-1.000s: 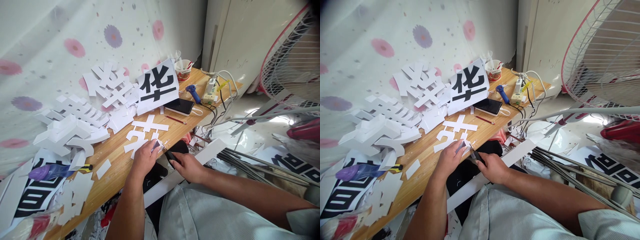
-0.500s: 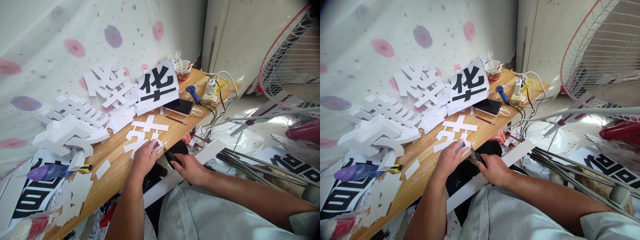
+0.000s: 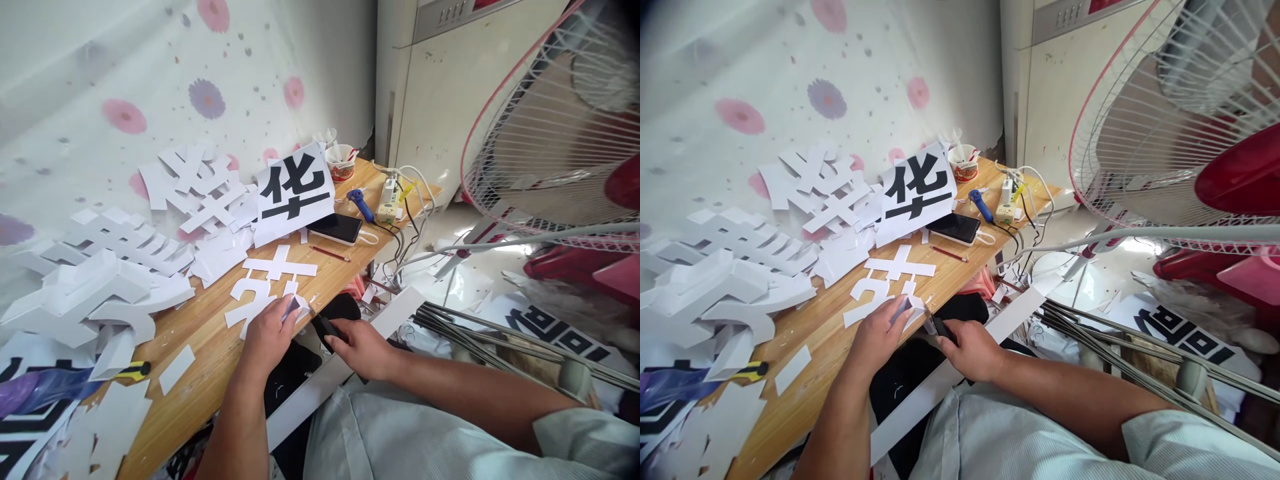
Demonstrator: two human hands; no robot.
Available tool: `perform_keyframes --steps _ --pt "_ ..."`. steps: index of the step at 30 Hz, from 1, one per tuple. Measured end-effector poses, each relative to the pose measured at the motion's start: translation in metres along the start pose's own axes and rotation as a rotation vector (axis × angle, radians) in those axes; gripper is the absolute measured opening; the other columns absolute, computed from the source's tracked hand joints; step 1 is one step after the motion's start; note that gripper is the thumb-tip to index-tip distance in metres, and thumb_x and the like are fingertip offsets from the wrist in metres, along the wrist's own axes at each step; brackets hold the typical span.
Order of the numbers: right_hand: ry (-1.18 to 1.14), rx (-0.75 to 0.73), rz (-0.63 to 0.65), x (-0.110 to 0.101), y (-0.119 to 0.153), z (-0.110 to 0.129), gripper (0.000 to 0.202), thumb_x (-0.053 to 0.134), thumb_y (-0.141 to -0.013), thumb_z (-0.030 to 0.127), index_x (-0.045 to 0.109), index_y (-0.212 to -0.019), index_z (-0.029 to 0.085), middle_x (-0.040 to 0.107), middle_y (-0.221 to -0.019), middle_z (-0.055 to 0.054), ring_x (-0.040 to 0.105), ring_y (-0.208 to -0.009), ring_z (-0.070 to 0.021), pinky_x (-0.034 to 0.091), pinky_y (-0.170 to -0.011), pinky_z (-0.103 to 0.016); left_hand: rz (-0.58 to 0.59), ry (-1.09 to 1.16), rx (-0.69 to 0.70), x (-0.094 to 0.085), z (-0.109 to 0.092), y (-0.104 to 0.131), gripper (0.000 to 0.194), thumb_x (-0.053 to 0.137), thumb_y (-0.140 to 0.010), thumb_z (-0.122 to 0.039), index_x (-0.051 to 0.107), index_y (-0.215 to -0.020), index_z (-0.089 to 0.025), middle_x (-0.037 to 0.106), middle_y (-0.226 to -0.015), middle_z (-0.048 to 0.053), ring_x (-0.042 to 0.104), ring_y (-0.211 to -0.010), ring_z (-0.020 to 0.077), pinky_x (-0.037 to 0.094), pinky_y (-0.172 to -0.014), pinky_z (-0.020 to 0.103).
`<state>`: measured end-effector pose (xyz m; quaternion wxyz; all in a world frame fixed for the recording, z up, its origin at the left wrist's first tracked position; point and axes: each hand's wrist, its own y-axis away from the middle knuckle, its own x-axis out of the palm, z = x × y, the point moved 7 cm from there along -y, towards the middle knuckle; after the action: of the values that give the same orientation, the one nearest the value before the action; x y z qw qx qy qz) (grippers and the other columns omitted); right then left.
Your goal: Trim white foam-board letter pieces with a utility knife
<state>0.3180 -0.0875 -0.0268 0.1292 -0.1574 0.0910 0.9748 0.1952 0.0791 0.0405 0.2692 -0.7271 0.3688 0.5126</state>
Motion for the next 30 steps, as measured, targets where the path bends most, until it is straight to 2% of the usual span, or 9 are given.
perform_keyframes --steps 4,11,15,19,23,30 --pt "-0.112 -0.032 -0.012 -0.007 0.002 -0.001 0.025 0.064 -0.103 0.037 0.078 -0.114 0.020 0.071 -0.083 -0.001 0.058 -0.073 -0.0173 0.041 -0.067 -0.027 0.019 -0.007 -0.010 -0.001 -0.001 -0.001 0.041 0.051 -0.111 -0.041 0.070 -0.142 -0.023 0.077 -0.139 0.014 0.073 -0.131 0.0321 0.059 -0.111 0.046" --pt "-0.250 -0.059 -0.020 -0.007 0.005 -0.007 0.032 0.063 -0.105 0.043 0.077 -0.121 0.020 0.067 -0.083 0.000 0.056 -0.072 -0.0170 0.041 -0.062 -0.026 0.024 -0.040 0.032 -0.010 -0.004 -0.001 0.038 0.054 -0.109 -0.038 0.072 -0.139 -0.022 0.080 -0.131 0.014 0.076 -0.122 0.0338 0.059 -0.106 0.047" --pt "-0.283 -0.072 -0.010 -0.005 0.007 -0.012 0.031 0.063 -0.105 0.045 0.077 -0.114 0.019 0.067 -0.082 -0.001 0.055 -0.070 -0.0163 0.041 -0.060 -0.025 0.011 -0.033 0.073 -0.019 0.005 0.005 0.038 0.054 -0.109 -0.038 0.072 -0.139 -0.022 0.080 -0.129 0.013 0.076 -0.122 0.0328 0.058 -0.107 0.047" --pt "-0.285 -0.073 -0.010 -0.008 0.008 -0.011 0.032 0.063 -0.105 0.043 0.077 -0.122 0.020 0.065 -0.081 0.000 0.055 -0.069 -0.0163 0.041 -0.059 -0.026 0.017 -0.034 0.063 -0.024 0.020 0.015 0.037 0.058 -0.107 -0.036 0.073 -0.139 -0.025 0.081 -0.129 0.010 0.076 -0.122 0.0320 0.059 -0.107 0.047" --pt "-0.286 -0.059 0.005 -0.010 0.008 -0.008 0.032 0.064 -0.105 0.043 0.077 -0.120 0.019 0.062 -0.076 0.001 0.054 -0.066 -0.0158 0.041 -0.057 -0.025 0.007 -0.048 0.078 -0.029 0.032 0.026 0.039 0.057 -0.107 -0.037 0.073 -0.140 -0.027 0.081 -0.133 0.008 0.076 -0.124 0.0314 0.059 -0.108 0.047" --pt "-0.306 0.008 0.054 -0.008 0.008 -0.019 0.035 0.061 -0.106 0.050 0.074 -0.120 0.020 0.060 -0.076 0.002 0.054 -0.059 -0.0145 0.043 -0.052 -0.026 -0.008 -0.085 0.083 -0.034 0.037 0.038 0.040 0.062 -0.105 -0.037 0.073 -0.141 -0.026 0.080 -0.134 0.010 0.075 -0.123 0.0320 0.061 -0.107 0.049"
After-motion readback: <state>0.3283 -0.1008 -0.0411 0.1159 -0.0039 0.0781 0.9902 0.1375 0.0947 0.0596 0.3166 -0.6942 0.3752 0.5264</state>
